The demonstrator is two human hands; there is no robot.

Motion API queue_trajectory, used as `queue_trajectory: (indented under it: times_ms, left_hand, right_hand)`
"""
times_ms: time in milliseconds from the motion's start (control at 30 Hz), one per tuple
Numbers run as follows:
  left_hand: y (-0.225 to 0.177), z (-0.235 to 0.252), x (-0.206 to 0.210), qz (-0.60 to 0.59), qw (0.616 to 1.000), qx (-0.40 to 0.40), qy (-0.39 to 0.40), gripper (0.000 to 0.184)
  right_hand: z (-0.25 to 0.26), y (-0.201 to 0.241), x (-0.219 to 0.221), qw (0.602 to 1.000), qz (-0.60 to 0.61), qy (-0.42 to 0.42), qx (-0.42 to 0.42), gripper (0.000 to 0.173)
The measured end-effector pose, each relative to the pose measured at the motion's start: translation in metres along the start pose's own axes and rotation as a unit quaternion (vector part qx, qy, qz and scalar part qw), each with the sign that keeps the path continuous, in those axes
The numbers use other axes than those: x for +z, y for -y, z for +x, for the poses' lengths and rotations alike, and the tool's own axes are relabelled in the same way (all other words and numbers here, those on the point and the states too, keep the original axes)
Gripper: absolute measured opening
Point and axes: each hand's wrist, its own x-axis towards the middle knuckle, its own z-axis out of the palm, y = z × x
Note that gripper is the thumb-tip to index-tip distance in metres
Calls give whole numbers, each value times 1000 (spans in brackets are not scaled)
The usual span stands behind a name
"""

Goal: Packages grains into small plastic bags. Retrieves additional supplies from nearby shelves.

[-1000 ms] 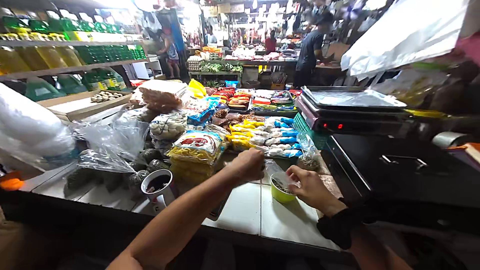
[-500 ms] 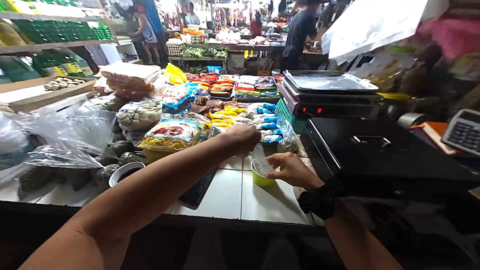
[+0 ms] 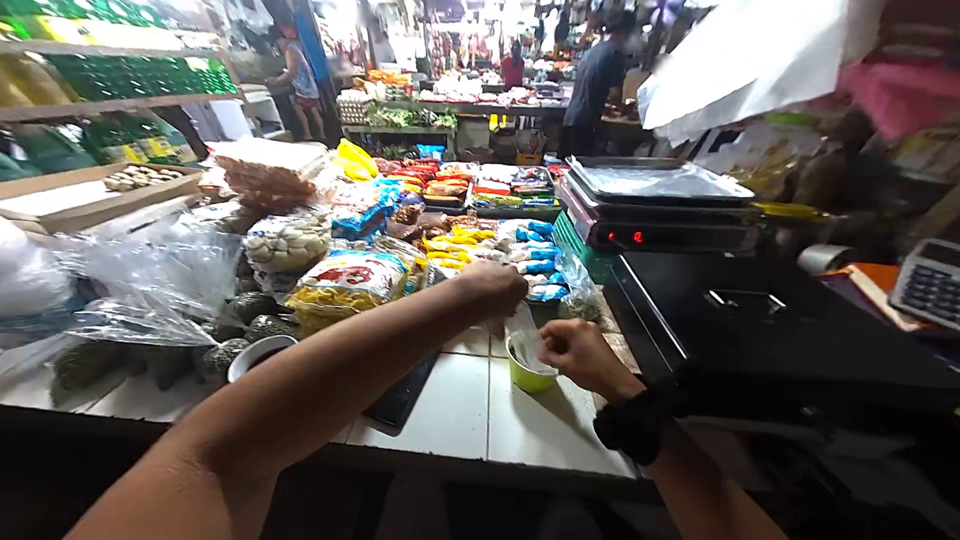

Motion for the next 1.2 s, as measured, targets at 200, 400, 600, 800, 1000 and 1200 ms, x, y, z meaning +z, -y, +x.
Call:
queue_trajectory:
  times_ms: [200,400,600,800,1000,1200]
  left_hand:
    - [9,9,12,-14,999,31,36,24]
    - [20,13,13,-55,996,56,51,59]
    - [20,13,8,-103,991,38,71,70]
    - [11,11,-6,-75,993,-21,89,74]
    - [4,13,-11,-67,995,-26,75,79]
    - [-8,8,-25,-57,995,-39,77,80]
  right_hand:
    - [1,-2,-1,999,-22,-8,41,15]
    - [-2,2,-4,998,-48,-32,34,17]
    - [1,0,-7,996,-80,-1,36,21]
    - [0,1,-15,996,-53,-21,71,27]
    - [-1,4,-20,997,-2,22,72,35]
    - [-4,6,-21,994,83,-32,64,13]
